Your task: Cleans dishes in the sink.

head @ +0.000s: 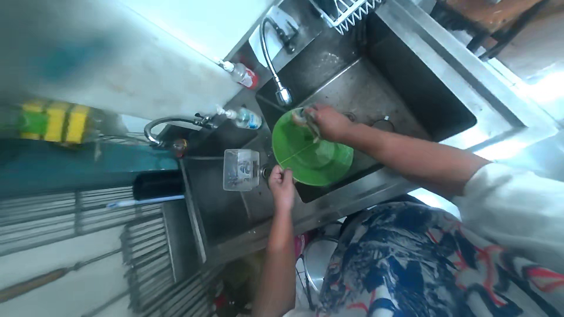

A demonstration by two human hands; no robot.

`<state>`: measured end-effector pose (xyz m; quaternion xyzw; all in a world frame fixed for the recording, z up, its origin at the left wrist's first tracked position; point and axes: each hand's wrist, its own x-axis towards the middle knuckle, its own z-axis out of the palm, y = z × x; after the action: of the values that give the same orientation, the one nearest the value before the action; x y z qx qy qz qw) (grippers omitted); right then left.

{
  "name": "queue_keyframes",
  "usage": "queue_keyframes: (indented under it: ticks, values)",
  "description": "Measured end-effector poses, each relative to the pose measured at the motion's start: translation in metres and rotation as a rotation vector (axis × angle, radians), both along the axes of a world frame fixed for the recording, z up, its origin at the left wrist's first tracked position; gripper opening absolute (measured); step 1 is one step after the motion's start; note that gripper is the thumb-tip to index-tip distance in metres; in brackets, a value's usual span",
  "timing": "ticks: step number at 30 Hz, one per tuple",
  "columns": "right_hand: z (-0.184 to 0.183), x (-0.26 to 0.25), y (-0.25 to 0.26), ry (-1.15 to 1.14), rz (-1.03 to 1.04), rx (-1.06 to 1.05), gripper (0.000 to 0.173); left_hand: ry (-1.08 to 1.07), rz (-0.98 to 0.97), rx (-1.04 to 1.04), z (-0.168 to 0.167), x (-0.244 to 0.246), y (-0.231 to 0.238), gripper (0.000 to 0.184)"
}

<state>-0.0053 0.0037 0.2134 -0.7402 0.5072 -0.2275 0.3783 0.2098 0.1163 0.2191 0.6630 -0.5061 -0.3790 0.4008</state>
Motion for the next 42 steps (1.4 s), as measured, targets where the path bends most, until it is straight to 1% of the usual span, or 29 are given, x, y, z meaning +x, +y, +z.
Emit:
queue_keyframes:
  ticks: [2, 4, 7, 10, 11, 12, 14, 16, 17, 19, 21, 22, 24, 25, 26, 27, 28, 29, 31, 32, 33, 35, 36, 37, 38, 39, 40, 42]
  values:
    - [0.002, 0.025, 0.008, 0.001, 0.059, -0.024, 0.036, 0.096, 0.019, 0.025, -0.004, 0.011, 0.008, 0.017]
    - [-0.001, 0.053, 0.018, 0.027, 0.114, -0.024, 0.037, 0.142, 0.008, 0.028, -0.007, 0.019, 0.013, 0.015]
    - [-0.007, 0.089, 0.037, 0.034, 0.199, 0.008, 0.051, 0.09, 0.018, -0.006, -0.016, 0.034, 0.012, 0.013]
    - [-0.018, 0.098, 0.065, 0.012, 0.303, 0.023, 0.059, 0.001, 0.051, -0.004, -0.018, 0.054, 0.007, 0.012]
    - [-0.022, 0.094, 0.068, 0.041, 0.289, 0.061, 0.059, -0.004, 0.038, -0.004, -0.017, 0.059, 0.008, 0.012]
    - [-0.029, 0.088, 0.063, 0.058, 0.228, 0.093, 0.058, -0.001, 0.021, -0.018, -0.016, 0.062, 0.009, 0.012]
    - [-0.044, 0.079, 0.032, 0.111, 0.058, 0.107, 0.057, 0.021, -0.013, -0.046, -0.017, 0.062, 0.012, 0.012]
    - [-0.038, 0.088, 0.003, 0.121, -0.04, 0.114, 0.058, 0.04, -0.023, -0.057, -0.021, 0.054, 0.012, 0.013]
    - [-0.029, 0.099, -0.001, 0.091, -0.034, 0.09, 0.058, 0.055, -0.011, -0.053, -0.024, 0.051, 0.008, 0.013]
    - [-0.019, 0.119, 0.017, 0.022, 0.105, 0.015, 0.06, 0.106, 0.047, -0.028, -0.033, 0.051, 0.0, 0.012]
    - [-0.024, 0.11, 0.046, -0.01, 0.222, -0.032, 0.056, 0.14, 0.075, -0.038, -0.041, 0.057, -0.005, 0.011]
    - [-0.037, 0.095, 0.05, -0.011, 0.215, -0.029, 0.053, 0.143, 0.063, -0.064, -0.044, 0.059, -0.004, 0.012]
    - [-0.065, 0.064, 0.03, 0.091, 0.096, 0.058, 0.05, 0.125, 0.021, -0.077, -0.045, 0.056, -0.002, 0.013]
    - [-0.07, 0.058, 0.013, 0.139, 0.026, 0.1, 0.048, 0.102, -0.003, -0.057, -0.043, 0.051, -0.002, 0.012]
    - [-0.067, 0.061, -0.001, 0.157, -0.017, 0.127, 0.051, 0.067, -0.023, -0.029, -0.04, 0.044, -0.003, 0.012]
    - [-0.06, 0.072, -0.01, 0.129, -0.032, 0.122, 0.055, 0.04, -0.023, 0.001, -0.037, 0.036, -0.007, 0.011]
    - [-0.052, 0.085, -0.01, 0.077, -0.007, 0.102, 0.059, 0.029, -0.001, 0.023, -0.036, 0.03, -0.013, 0.012]
    - [-0.045, 0.095, 0.0, 0.028, 0.056, 0.08, 0.061, 0.037, 0.034, 0.033, -0.037, 0.027, -0.019, 0.013]
    - [-0.041, 0.091, 0.033, -0.017, 0.181, 0.04, 0.054, 0.102, 0.073, -0.012, -0.047, 0.035, -0.027, 0.011]
    - [-0.051, 0.076, 0.046, 0.005, 0.197, 0.047, 0.051, 0.122, 0.068, -0.042, -0.05, 0.039, -0.027, 0.012]
    - [-0.065, 0.058, 0.047, 0.057, 0.171, 0.069, 0.048, 0.118, 0.044, -0.068, -0.05, 0.039, -0.026, 0.012]
    - [-0.078, 0.029, 0.02, 0.173, 0.02, 0.161, 0.045, 0.081, -0.019, -0.073, -0.047, 0.031, -0.021, 0.015]
    - [-0.08, 0.028, 0.001, 0.184, -0.064, 0.197, 0.046, 0.067, -0.042, -0.05, -0.046, 0.024, -0.017, 0.015]
    - [-0.077, 0.036, -0.018, 0.169, -0.113, 0.185, 0.046, 0.072, -0.055, -0.025, -0.048, 0.017, -0.017, 0.014]
    - [-0.07, 0.05, -0.032, 0.129, -0.117, 0.155, 0.048, 0.087, -0.048, -0.003, -0.053, 0.011, -0.019, 0.014]
    - [-0.064, 0.065, -0.033, 0.086, -0.073, 0.115, 0.048, 0.106, -0.02, 0.02, -0.058, 0.007, -0.021, 0.014]
    - [-0.058, 0.076, -0.023, 0.05, 0.012, 0.066, 0.046, 0.128, 0.019, 0.035, -0.064, 0.005, -0.024, 0.014]
    - [-0.05, 0.072, 0.014, 0.027, 0.203, 0.044, 0.05, 0.163, 0.08, 0.039, -0.07, 0.009, -0.027, 0.012]
